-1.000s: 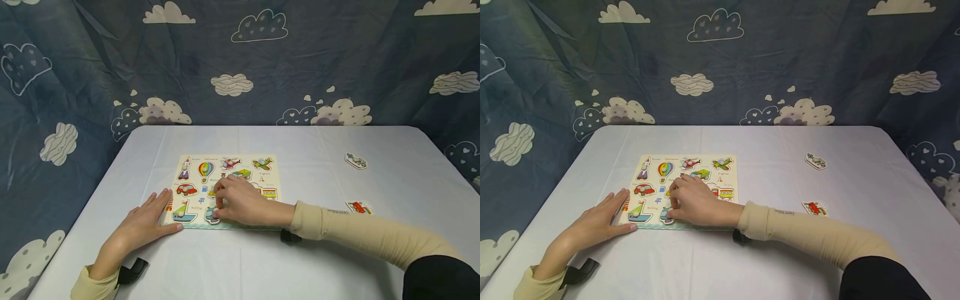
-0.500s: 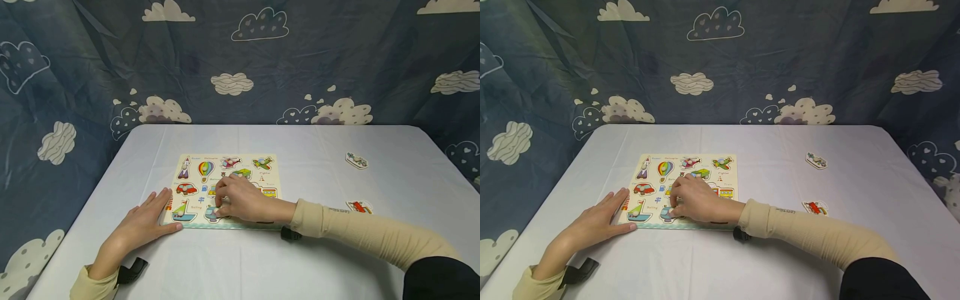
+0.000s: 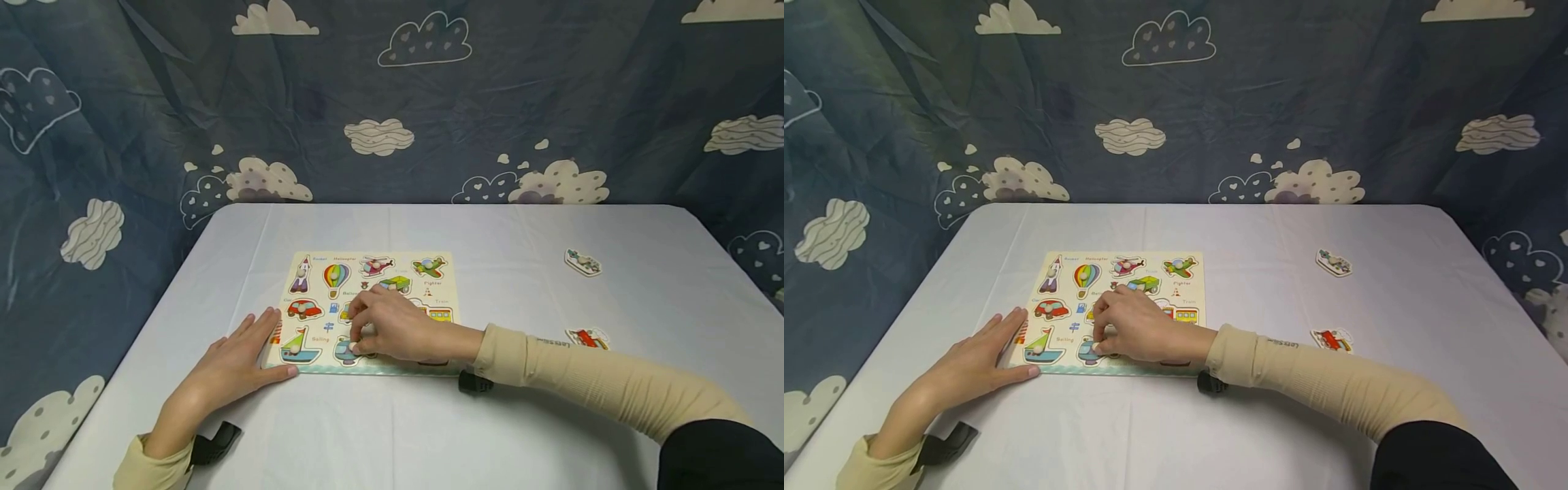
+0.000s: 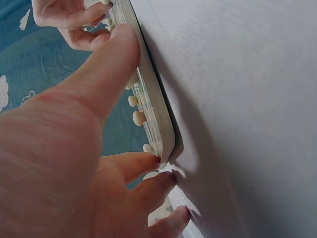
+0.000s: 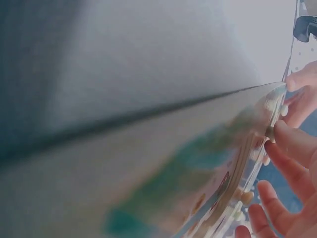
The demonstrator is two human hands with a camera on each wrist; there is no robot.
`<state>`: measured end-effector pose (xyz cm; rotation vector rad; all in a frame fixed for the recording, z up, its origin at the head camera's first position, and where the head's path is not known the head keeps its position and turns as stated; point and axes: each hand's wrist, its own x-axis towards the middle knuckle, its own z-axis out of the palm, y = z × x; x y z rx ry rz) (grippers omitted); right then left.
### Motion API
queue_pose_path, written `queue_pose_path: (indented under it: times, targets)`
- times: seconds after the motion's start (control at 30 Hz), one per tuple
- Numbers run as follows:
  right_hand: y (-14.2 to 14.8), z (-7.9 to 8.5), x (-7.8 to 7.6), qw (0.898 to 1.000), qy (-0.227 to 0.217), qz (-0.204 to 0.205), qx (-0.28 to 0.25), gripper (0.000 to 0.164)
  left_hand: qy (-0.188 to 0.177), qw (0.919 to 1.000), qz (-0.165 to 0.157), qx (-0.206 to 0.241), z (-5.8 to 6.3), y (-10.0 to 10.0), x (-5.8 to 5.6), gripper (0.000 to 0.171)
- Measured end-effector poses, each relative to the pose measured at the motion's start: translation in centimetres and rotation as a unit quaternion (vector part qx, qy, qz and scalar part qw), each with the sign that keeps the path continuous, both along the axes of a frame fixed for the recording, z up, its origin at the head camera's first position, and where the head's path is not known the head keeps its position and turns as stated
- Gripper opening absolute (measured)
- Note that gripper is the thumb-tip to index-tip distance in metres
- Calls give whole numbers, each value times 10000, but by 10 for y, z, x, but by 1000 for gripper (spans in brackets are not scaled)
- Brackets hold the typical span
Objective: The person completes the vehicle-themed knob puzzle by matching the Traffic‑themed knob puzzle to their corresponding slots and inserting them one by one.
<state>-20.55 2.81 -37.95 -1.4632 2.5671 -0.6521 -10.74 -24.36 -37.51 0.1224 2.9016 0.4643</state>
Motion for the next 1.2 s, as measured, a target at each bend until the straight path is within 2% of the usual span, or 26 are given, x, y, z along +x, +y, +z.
queue_pose_path:
  times: [0.17,0.37,0.7,1.0,1.2]
  targets:
    - [4,0,-1,9999,107,42,60,6,9,10000,-13,-12,0,1,0,111]
    - [11,4,-5,9999,-18,-7,-102,7,32,10000,-41,-21,0,2,0,111]
    - [39,27,-12,9974,-421,-145,-559,14,-18,10000,-26,-12,2,3,0,110]
    - [77,53,-13,9899,-683,-768,-972,15,-128,9999,12,-6,3,3,1,112]
    - [102,67,-8,9837,-722,-1132,-1199,15,-77,10000,-17,16,3,3,2,112]
